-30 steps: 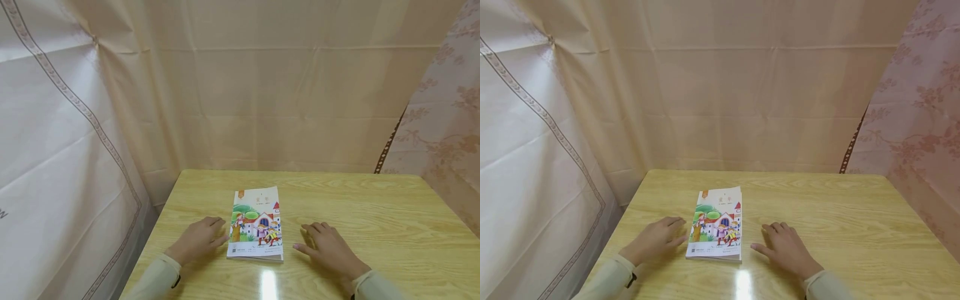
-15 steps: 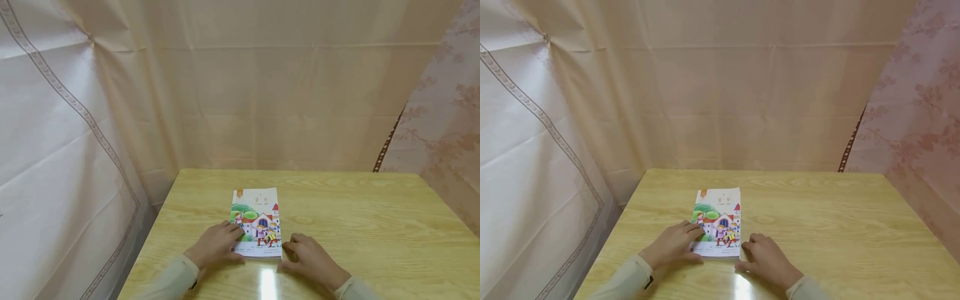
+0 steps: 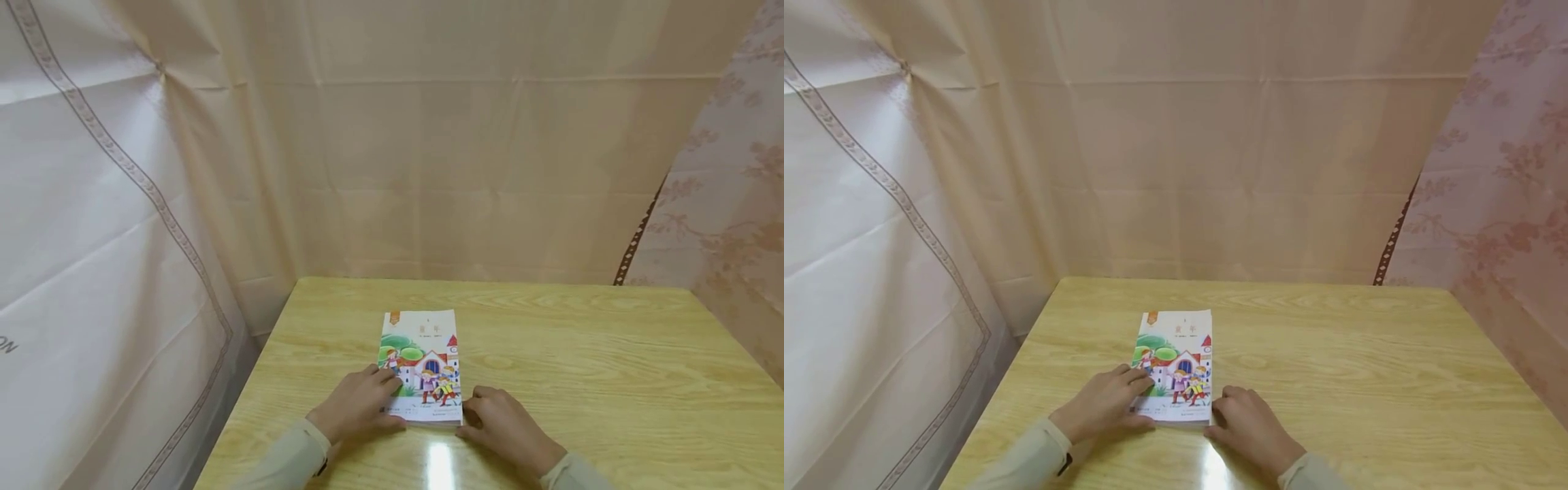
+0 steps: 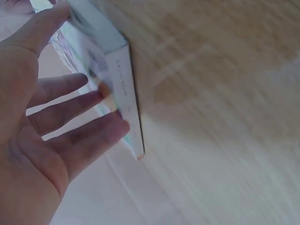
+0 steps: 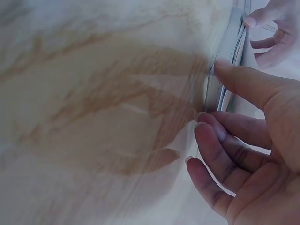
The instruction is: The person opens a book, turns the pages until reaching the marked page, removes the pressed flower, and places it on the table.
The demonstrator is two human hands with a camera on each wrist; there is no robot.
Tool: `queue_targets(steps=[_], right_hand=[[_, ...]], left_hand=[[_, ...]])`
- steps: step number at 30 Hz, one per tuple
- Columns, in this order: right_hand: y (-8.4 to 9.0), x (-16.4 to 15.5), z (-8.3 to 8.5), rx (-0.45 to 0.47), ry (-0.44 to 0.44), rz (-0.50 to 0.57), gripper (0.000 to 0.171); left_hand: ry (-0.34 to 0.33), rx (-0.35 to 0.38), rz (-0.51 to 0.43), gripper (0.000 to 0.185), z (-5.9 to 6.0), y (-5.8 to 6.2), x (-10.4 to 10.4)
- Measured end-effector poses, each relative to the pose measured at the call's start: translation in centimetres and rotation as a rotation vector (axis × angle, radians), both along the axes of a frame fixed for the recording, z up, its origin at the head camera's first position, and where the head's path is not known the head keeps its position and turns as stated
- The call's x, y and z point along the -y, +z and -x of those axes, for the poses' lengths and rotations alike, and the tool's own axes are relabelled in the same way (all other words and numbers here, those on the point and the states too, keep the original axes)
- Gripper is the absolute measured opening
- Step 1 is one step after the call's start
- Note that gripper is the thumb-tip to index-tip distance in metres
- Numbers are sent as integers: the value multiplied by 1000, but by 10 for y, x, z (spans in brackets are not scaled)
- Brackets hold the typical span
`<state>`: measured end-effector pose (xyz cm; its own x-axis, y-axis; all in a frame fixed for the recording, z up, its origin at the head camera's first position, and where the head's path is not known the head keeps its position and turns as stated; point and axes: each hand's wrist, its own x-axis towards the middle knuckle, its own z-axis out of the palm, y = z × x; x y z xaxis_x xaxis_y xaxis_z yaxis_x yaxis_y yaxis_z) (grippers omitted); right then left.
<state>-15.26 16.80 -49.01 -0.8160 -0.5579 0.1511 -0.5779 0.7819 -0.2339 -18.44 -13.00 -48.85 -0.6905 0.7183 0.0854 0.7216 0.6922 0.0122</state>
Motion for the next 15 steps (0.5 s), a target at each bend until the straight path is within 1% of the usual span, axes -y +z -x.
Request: queue_targets(steps=[3, 10, 13, 15], right_hand=[[0, 1, 0, 4, 0, -13, 34], [1, 0, -1, -4, 11, -4, 35], [1, 0, -1, -11, 14, -3, 35], [0, 0, 0, -15, 16, -5, 34]], left_hand=[[-2, 27, -3, 67, 1, 2, 1], [-40, 58, -8, 47, 5, 8, 2], [-60, 127, -42, 43, 6, 11, 5], [-80, 167, -95, 42, 6, 14, 9]])
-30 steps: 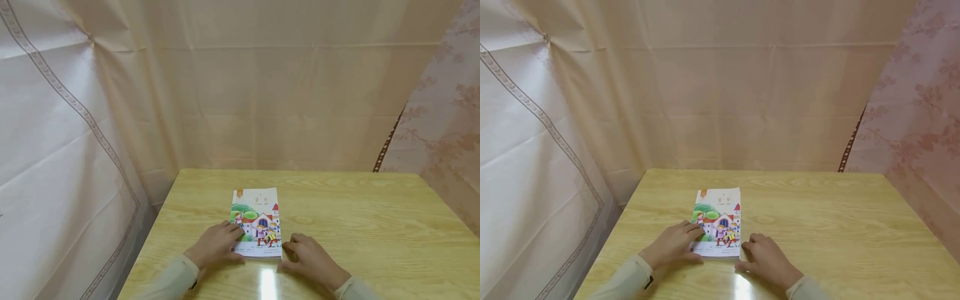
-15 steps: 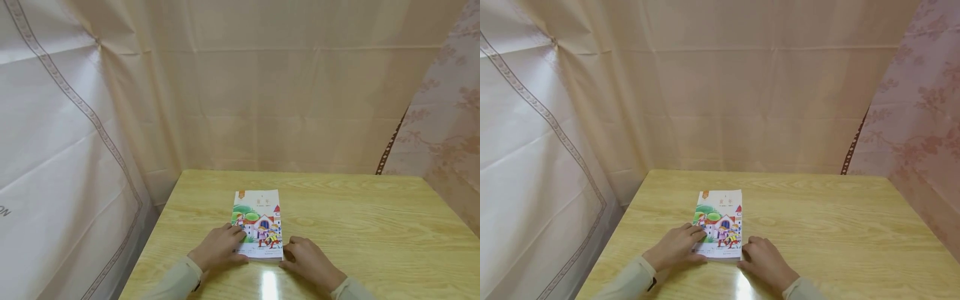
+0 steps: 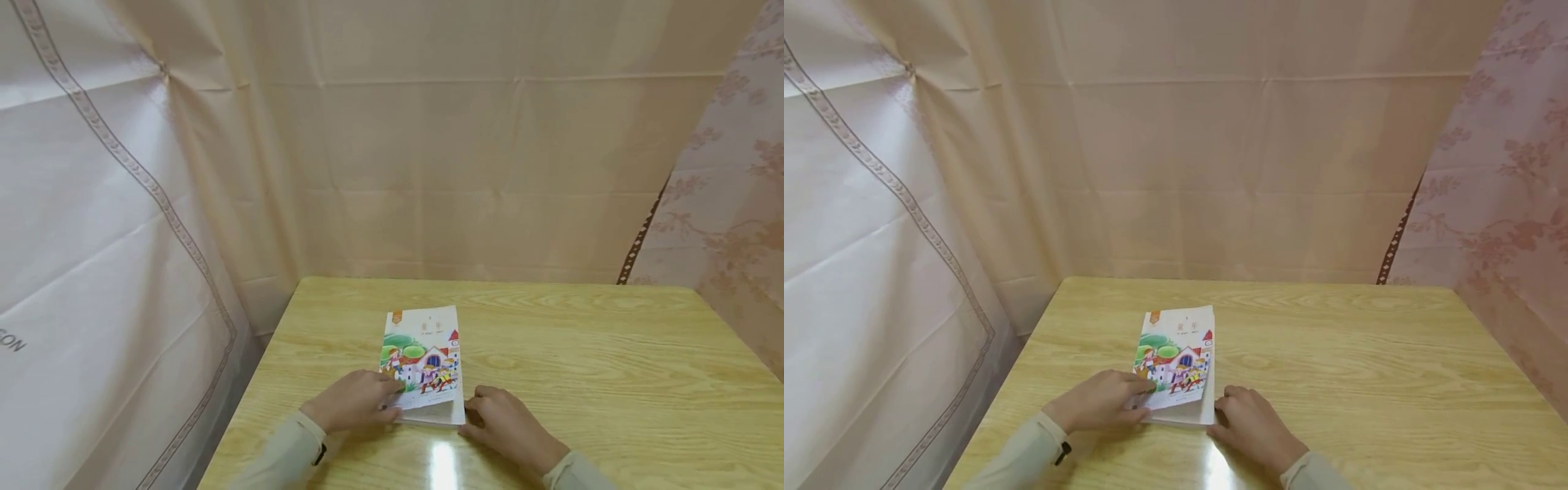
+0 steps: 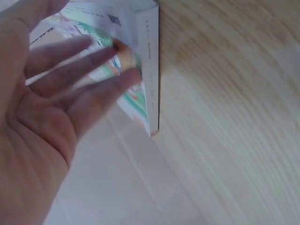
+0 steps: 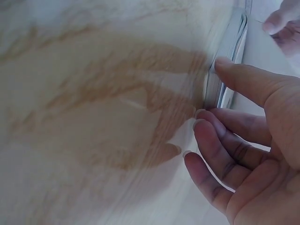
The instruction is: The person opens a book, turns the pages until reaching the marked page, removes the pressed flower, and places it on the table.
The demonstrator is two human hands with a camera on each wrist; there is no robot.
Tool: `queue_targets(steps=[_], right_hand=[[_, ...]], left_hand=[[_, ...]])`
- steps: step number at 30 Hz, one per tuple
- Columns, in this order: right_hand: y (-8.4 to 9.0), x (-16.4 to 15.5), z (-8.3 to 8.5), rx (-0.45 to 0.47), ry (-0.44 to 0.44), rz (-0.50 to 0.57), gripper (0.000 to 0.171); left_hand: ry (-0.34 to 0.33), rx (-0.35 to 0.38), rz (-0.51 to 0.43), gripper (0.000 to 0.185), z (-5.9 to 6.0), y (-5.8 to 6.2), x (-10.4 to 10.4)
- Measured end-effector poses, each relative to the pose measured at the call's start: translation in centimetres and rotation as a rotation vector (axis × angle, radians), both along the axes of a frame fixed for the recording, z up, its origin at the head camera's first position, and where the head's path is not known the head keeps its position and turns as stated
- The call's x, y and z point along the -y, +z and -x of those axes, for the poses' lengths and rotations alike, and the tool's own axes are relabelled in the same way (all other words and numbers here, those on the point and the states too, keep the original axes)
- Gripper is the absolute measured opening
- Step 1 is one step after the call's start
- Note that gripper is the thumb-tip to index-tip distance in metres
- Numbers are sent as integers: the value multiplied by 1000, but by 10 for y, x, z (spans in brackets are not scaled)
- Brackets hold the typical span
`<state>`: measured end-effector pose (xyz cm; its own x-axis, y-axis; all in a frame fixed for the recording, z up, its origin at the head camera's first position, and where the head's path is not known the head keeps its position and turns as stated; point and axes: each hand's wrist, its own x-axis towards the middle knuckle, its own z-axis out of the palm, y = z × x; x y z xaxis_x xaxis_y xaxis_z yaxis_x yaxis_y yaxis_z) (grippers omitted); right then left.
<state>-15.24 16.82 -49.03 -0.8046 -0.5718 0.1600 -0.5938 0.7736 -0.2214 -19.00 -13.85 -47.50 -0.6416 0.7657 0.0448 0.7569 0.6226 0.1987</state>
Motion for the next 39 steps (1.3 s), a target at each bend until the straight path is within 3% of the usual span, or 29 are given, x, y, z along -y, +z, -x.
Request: queue_targets(steps=[4, 7, 10, 13, 22, 27, 31, 35, 39], right_hand=[[-1, -1, 0, 7, 11, 0, 30], [1, -1, 0, 41, 7, 1, 29], [4, -2, 0, 73, -7, -3, 29], [7, -2, 1, 77, -22, -8, 31], [15, 1, 2, -27, -64, 22, 38], [11, 3, 3, 5, -14, 38, 48], [10, 3, 4, -20, 30, 10, 42], [12, 3, 6, -50, 43, -6, 36], [13, 5, 6, -53, 53, -7, 35]], left_hand=[[3, 49, -157, 64, -6, 6, 10], [-7, -100, -244, 84, -14, 9, 14], [-30, -352, -269, 90, -19, 9, 16], [-27, -530, -257, 84, -21, 10, 20], [48, -726, -241, 34, -28, 13, 40], [137, -797, -255, 32, -29, 12, 45], [233, -821, -201, 30, -32, 9, 43], [304, -754, -109, 35, -34, 2, 39], [296, -600, -63, 33, -35, -5, 36]])
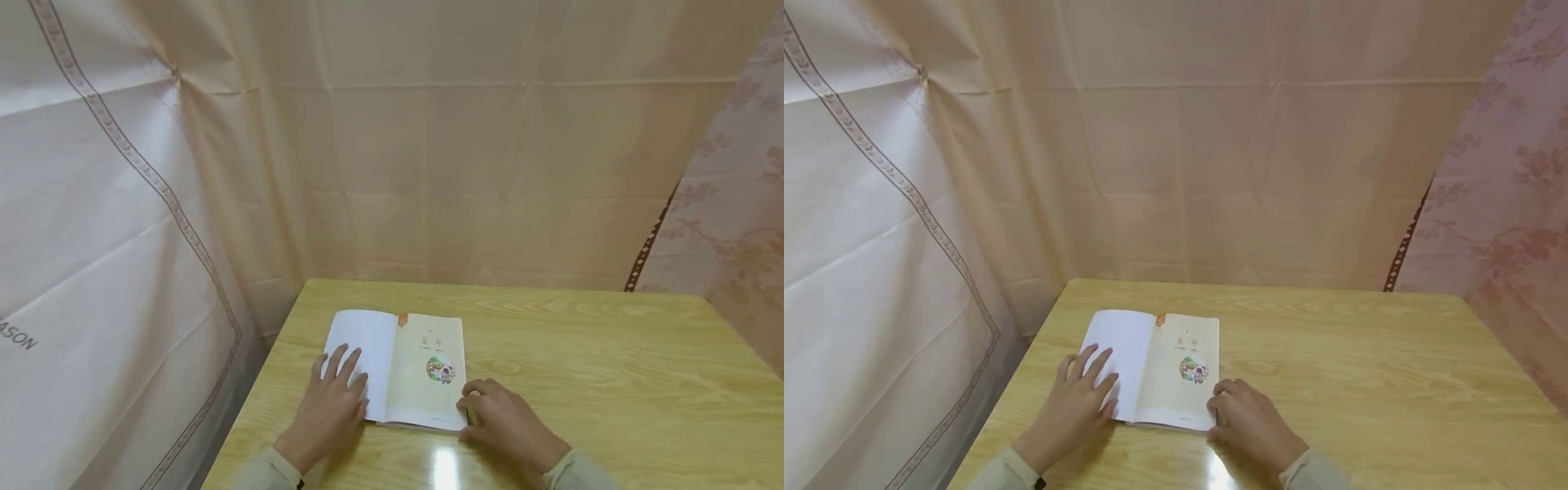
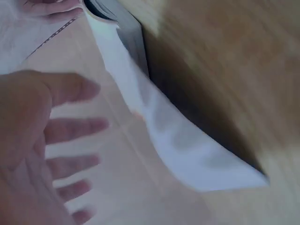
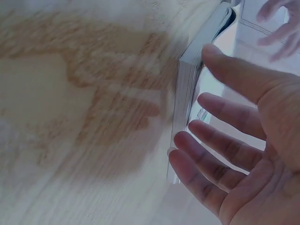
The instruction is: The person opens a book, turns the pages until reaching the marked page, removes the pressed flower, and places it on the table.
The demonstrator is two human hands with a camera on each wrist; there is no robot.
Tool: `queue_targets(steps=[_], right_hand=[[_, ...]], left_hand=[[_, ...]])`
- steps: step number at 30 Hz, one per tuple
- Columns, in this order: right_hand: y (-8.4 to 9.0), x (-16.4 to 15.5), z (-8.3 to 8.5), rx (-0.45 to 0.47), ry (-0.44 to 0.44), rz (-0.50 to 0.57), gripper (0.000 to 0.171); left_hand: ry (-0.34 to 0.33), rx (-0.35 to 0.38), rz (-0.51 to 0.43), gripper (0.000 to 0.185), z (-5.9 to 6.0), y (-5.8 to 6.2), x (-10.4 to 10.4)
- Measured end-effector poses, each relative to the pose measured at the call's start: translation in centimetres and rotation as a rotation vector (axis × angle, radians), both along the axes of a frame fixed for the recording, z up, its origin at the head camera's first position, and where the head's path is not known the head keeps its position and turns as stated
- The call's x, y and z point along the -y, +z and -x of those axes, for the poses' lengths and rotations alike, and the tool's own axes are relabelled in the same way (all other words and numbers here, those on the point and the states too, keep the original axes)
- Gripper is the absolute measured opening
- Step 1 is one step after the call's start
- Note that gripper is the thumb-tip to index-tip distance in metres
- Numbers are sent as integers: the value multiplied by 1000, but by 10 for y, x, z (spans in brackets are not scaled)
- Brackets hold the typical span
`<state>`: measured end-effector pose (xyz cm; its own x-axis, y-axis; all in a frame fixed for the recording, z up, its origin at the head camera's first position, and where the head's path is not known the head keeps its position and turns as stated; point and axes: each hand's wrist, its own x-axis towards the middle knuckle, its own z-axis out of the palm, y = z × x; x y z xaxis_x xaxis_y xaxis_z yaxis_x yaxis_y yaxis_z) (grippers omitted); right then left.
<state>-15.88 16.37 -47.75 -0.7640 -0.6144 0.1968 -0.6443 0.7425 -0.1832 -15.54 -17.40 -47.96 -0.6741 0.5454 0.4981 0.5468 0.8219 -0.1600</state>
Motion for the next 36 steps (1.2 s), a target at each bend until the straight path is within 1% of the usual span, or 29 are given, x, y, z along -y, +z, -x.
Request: queue_targets(steps=[2, 4, 7, 9, 11, 12, 15, 17, 21, 25, 30, 32, 36], right_hand=[[-1, 2, 0, 1, 6, 8, 32], [-1, 3, 0, 3, 9, 14, 27], [-1, 5, 1, 17, 32, 32, 20], [0, 6, 2, 24, 70, 55, 12], [0, 6, 3, 13, 117, 67, 5], [0, 7, 4, -3, 140, 68, 5], [-1, 9, 7, -78, 188, 47, 12], [-2, 10, 9, -119, 204, 33, 14], [-2, 10, 11, -184, 224, 43, 17], [-1, 9, 10, -238, 208, 70, 21], [4, 8, 9, -217, 153, 116, 19], [8, 9, 7, -183, 136, 145, 18], [14, 10, 5, -150, 103, 211, 17]], left_hand=[[-9, 121, 0, 36, 0, -3, -3], [-15, 248, 1, 42, 1, -5, -6], [-28, 388, 8, 51, 2, -8, -14], [-44, 429, 18, 53, 3, -10, -18], [-60, 454, 21, 54, 4, -12, -22], [-64, 466, 19, 54, 5, -13, -24], [-64, 481, 22, 57, 7, -15, -29], [-61, 478, 30, 58, 9, -15, -32], [-64, 435, 55, 59, 13, -15, -41], [-68, 396, 65, 60, 14, -13, -51], [-85, 360, 61, 53, 14, -11, -57], [-100, 359, 54, 50, 14, -11, -57], [-115, 362, 42, 44, 16, -11, -58]])
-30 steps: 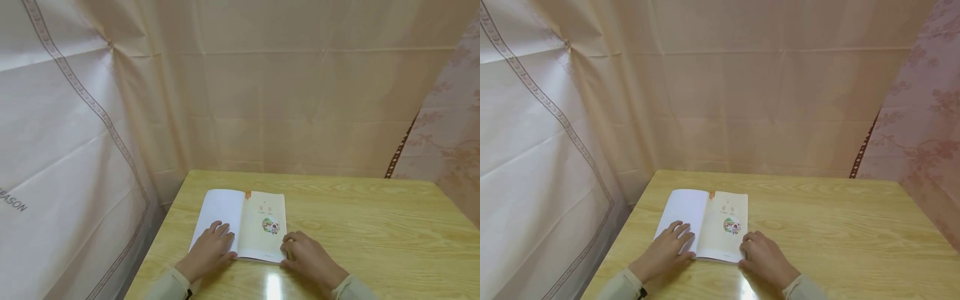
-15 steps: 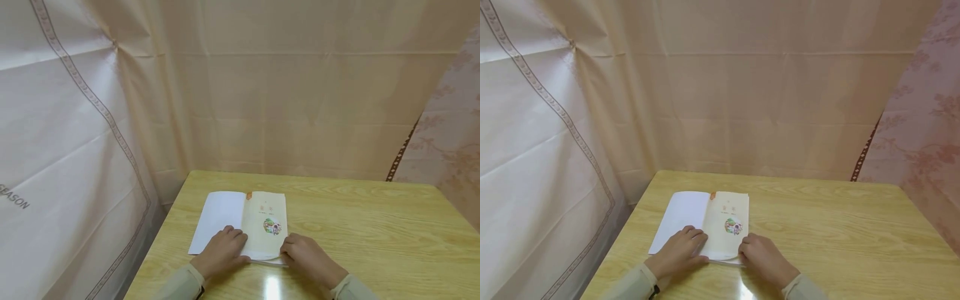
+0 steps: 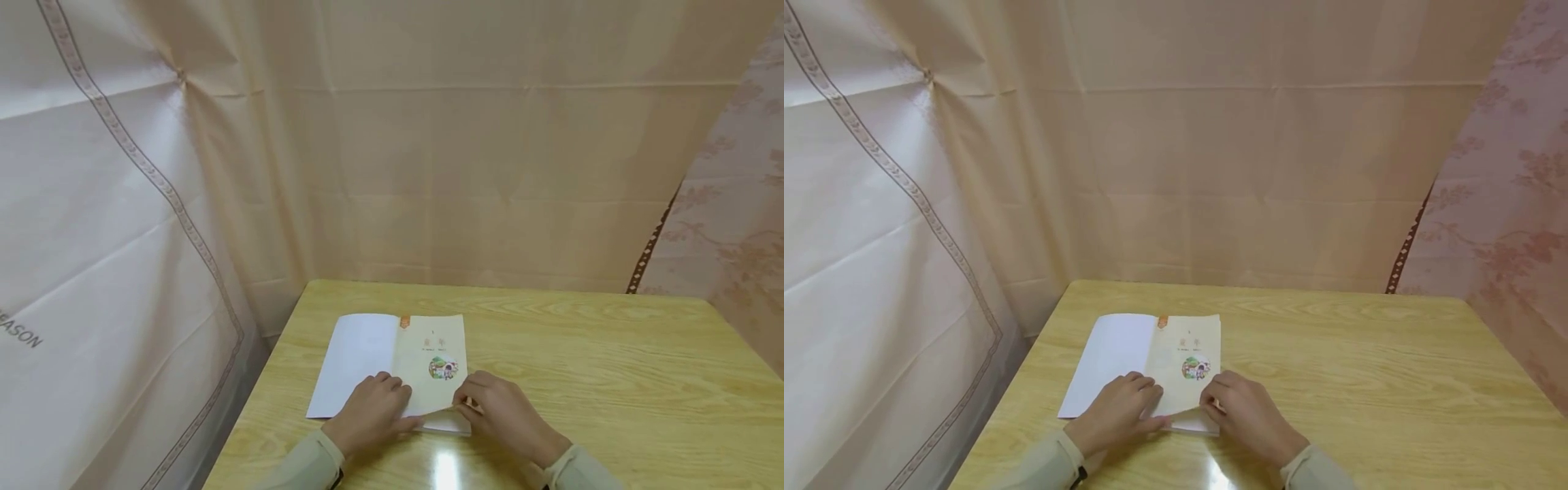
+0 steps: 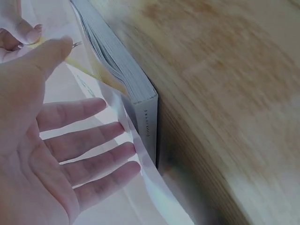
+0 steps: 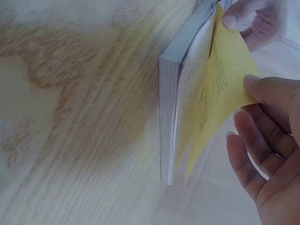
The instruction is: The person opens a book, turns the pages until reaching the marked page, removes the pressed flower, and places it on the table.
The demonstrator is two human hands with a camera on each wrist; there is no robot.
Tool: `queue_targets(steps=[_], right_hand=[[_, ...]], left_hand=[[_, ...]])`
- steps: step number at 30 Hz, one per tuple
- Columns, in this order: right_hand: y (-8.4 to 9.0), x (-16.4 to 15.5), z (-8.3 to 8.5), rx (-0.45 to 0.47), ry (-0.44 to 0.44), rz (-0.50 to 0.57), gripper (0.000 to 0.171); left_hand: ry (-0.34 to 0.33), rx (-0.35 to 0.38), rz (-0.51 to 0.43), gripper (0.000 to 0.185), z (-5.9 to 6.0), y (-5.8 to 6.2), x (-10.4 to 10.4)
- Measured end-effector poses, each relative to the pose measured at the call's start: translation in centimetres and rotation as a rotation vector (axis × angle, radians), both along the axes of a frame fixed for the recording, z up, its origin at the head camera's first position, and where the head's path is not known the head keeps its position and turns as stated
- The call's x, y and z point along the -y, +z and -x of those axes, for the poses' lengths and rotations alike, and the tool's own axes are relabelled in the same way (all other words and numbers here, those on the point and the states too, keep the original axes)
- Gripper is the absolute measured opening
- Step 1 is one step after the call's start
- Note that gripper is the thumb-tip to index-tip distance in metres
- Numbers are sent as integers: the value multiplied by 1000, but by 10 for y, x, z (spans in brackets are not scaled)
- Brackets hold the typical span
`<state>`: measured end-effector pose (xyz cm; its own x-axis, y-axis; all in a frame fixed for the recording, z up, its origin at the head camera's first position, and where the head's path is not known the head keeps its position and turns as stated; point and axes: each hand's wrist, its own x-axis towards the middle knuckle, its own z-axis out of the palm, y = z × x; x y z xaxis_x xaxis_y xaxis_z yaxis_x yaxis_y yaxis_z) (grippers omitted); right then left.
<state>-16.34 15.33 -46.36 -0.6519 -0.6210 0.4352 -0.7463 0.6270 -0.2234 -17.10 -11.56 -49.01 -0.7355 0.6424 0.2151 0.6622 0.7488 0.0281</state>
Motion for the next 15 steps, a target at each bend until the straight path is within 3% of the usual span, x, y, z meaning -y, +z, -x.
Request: queue_targets(steps=[3, 9, 12, 15], right_hand=[[1, 1, -2, 49, -55, 31, 16], [-3, 1, -4, 177, -289, 93, 27], [-7, 0, -3, 202, -304, 54, 29], [-11, -1, -3, 201, -219, -72, 32]], left_hand=[[-8, 16, -20, 39, 1, 0, 1], [-16, 62, -106, 23, 2, 1, 4], [26, 85, -161, 48, 2, 0, 7], [73, 112, -236, 82, 3, -3, 11]])
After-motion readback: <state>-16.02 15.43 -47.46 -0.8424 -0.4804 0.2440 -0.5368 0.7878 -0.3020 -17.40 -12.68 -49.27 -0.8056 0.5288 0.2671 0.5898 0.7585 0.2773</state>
